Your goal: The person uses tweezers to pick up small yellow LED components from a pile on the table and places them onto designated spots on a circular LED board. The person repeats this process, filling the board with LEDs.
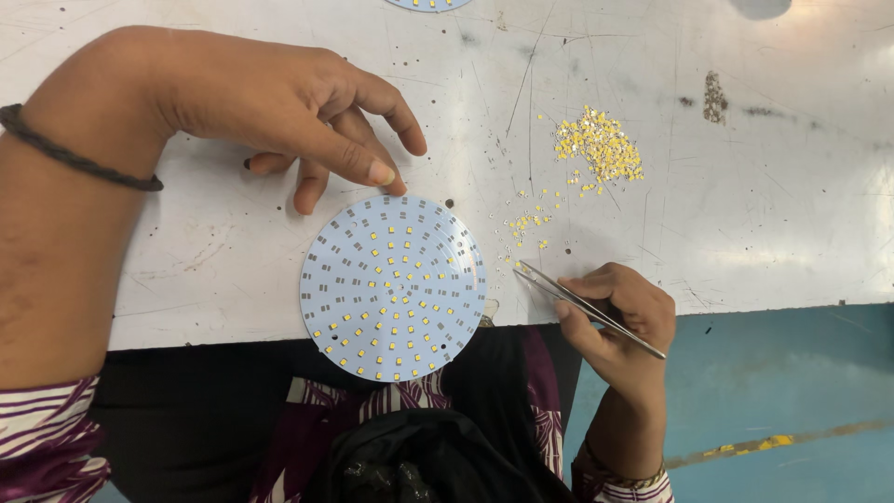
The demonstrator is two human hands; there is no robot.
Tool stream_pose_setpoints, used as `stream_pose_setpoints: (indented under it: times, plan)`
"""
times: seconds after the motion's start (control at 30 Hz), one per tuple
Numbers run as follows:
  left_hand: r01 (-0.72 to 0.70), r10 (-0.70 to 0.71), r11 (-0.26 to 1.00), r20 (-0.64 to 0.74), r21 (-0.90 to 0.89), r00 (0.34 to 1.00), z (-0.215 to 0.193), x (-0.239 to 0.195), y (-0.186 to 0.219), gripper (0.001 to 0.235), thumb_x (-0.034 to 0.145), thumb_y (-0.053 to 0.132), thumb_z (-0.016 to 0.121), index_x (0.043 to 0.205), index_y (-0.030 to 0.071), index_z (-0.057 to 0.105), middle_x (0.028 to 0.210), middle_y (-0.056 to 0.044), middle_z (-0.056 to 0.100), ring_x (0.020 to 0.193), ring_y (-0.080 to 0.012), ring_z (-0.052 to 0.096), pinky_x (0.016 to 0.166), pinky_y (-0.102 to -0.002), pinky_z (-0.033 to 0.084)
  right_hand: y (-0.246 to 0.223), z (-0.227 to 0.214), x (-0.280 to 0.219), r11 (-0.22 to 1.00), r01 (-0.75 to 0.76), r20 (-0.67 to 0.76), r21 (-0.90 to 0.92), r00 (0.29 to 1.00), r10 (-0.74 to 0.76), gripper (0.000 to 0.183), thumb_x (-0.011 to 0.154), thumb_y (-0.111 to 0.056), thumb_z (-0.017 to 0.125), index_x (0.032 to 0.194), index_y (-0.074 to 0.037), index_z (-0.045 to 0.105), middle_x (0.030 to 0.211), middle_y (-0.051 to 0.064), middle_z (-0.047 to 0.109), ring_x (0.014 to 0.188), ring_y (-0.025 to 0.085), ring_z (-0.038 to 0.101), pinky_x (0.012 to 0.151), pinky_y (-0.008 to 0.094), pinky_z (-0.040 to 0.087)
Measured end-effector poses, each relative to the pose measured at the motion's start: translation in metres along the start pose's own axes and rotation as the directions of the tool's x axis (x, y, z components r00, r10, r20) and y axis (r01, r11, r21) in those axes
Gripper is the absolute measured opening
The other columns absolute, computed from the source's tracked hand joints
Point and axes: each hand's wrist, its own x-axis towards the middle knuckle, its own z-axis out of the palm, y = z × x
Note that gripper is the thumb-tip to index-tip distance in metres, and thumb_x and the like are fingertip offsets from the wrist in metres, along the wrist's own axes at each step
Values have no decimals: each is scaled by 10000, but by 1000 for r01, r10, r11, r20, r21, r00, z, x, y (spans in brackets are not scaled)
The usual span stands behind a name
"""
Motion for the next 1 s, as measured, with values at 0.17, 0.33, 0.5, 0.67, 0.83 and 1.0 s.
stream_pose_setpoints:
  times: [0.17,0.33,0.5,0.67,0.83,1.0]
  plan:
    - [-2,2,1000,0,-2,1000,0,0,2,718,783,419,719,1415,120,558,1102,-118,773,555,-227,770,290,-265,440,-1,-1,1,1000,8,18,9,1000,-8,158,801,-77,801,886,16,706,773,58,685,628,87,598,576,214,425]
    - [-16,16,1000,-8,-4,1000,1,-1,1,717,774,409,721,1406,113,560,1089,-133,774,530,-224,796,290,-257,433,3,-2,-3,1000,-8,17,13,1000,8,151,802,-68,793,874,25,698,792,69,691,616,95,584,568,216,416]
    - [-110,114,991,62,-73,992,-2,-1,0,677,815,398,715,1376,56,554,1094,-154,767,555,-202,810,289,-235,449,-15,11,-12,998,31,-133,63,991,-22,123,869,-52,749,915,30,669,771,62,614,587,111,531,552,205,370]
    - [-105,102,993,-63,-46,993,4,-10,3,656,774,335,739,1325,12,584,987,-165,781,502,-212,777,277,-238,445,-58,40,-37,993,120,-56,-11,991,-120,114,832,-52,723,841,-7,618,751,76,602,713,187,599,818,389,542]
    - [-95,93,995,-146,-9,985,8,-17,12,638,767,302,731,1299,-27,603,889,-210,818,435,-236,754,264,-238,445,-69,51,-32,983,176,4,-59,984,-176,131,772,-40,745,842,-2,641,706,73,575,685,203,567,900,433,570]
    - [-116,115,993,-161,9,980,10,-18,13,643,765,302,735,1290,-43,598,867,-217,811,422,-245,749,258,-240,442,-72,53,-28,981,181,0,-72,983,-182,147,768,-34,758,848,6,641,708,81,571,693,221,559,817,392,552]
